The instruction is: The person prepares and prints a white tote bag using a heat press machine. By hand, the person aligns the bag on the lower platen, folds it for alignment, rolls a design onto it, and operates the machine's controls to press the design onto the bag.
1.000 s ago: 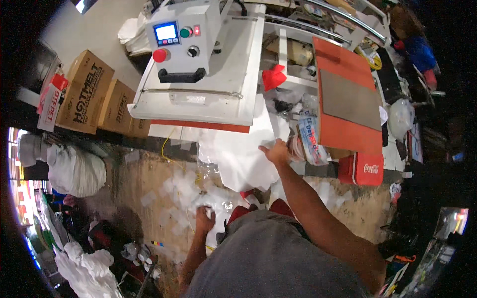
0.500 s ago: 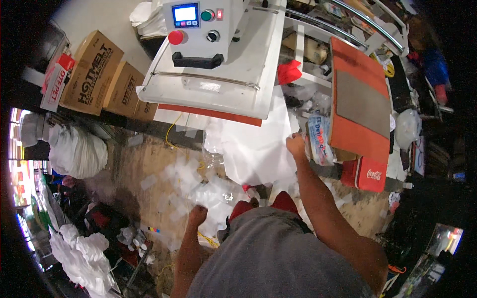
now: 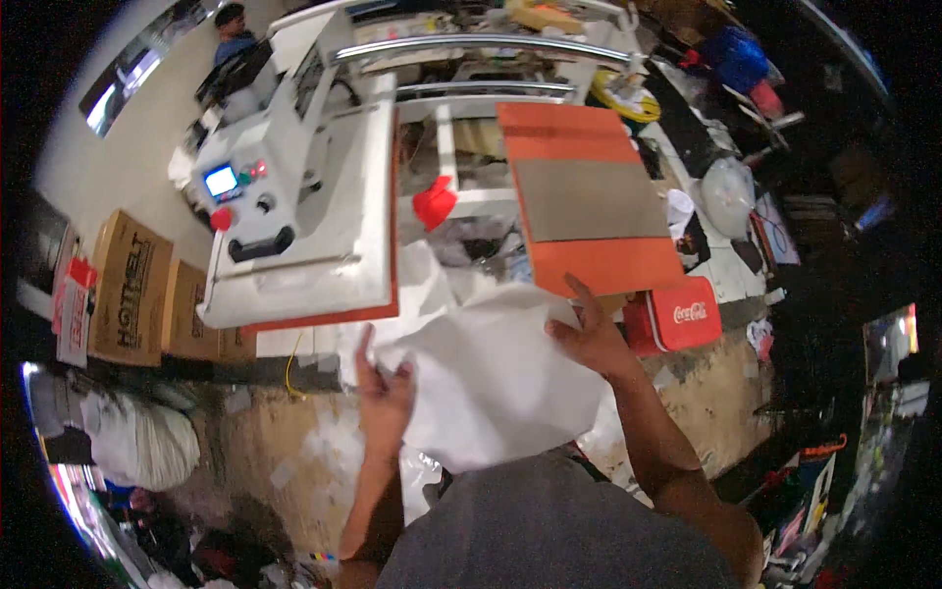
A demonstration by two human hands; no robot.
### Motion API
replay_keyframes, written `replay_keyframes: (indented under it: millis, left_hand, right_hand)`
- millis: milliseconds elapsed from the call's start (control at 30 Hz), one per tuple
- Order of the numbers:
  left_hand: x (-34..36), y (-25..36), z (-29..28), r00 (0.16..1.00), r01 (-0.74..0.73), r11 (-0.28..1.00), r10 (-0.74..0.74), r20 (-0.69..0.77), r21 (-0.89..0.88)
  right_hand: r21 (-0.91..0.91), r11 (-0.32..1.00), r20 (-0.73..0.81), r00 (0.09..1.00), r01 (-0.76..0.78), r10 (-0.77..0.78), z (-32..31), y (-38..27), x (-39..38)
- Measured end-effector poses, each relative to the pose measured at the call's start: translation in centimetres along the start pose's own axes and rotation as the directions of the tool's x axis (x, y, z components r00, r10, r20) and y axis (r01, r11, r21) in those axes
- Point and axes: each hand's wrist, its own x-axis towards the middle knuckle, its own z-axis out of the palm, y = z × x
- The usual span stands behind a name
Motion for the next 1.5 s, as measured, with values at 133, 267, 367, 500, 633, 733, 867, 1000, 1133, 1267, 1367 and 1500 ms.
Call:
replay_keyframes:
  millis: [133,267,367,500,633,733,867,1000,1133,1267,1367,1500]
  left_hand:
    - [9.9,9.5,6.3,0.778,-0.625,0.724,0.609,0.156,0.290]
    - [16.1,22.0,14.9,0.463,-0.818,0.487,0.873,-0.151,0.307]
    - [13.7,27.2,20.3,-0.030,-0.971,0.072,0.910,-0.413,0.230]
    - [21.8,12.4,31.9,0.559,-0.643,0.419,0.829,0.018,0.641]
    - [18.8,-6.7,38.6,0.954,-0.260,0.590,0.031,0.300,0.765]
    - [16.3,-6.8,39.1,0.979,-0.195,0.630,0.169,0.112,0.751]
    - [15.4,-8.5,38.7,0.924,-0.283,0.681,0.382,0.002,0.676]
    - [15.7,-9.3,39.1,0.933,-0.244,0.712,0.356,-0.039,0.658]
    - [16.1,-9.3,39.1,0.950,-0.204,0.767,0.305,-0.065,0.609]
    - [16.3,-9.5,38.9,0.913,-0.278,0.752,0.400,-0.079,0.598]
    - [15.6,-8.5,39.1,0.946,-0.213,0.780,0.314,-0.074,0.589]
    - [15.6,-8.5,38.6,0.955,-0.200,0.799,0.290,-0.071,0.567]
  right_hand:
    - [-0.192,0.965,-0.184,0.959,0.180,-0.216,-9.4,-2.2,5.1]
    - [-0.165,0.821,-0.623,0.588,0.547,-0.516,-20.8,-10.4,9.1]
    - [-0.566,0.591,-0.657,0.119,0.575,-0.745,-26.3,-11.8,6.3]
    - [-0.609,0.687,-0.539,0.428,0.397,-0.725,-28.6,3.4,16.9]
    - [-0.673,0.740,-0.124,0.984,0.014,-0.131,-23.2,26.8,19.8]
    - [-0.568,0.820,-0.269,0.924,0.074,-0.270,-22.7,26.0,17.7]
    - [-0.526,0.850,-0.368,0.891,0.039,-0.268,-22.2,27.1,17.6]
    - [-0.499,0.863,-0.433,0.840,0.080,-0.328,-22.5,27.3,18.8]
    - [-0.473,0.873,-0.454,0.817,0.118,-0.356,-22.4,27.4,19.2]
    - [-0.421,0.894,-0.505,0.778,0.155,-0.373,-22.0,28.3,19.9]
    - [-0.365,0.922,-0.503,0.805,0.131,-0.314,-22.1,29.3,20.0]
    - [-0.366,0.920,-0.518,0.789,0.144,-0.330,-21.8,29.7,20.1]
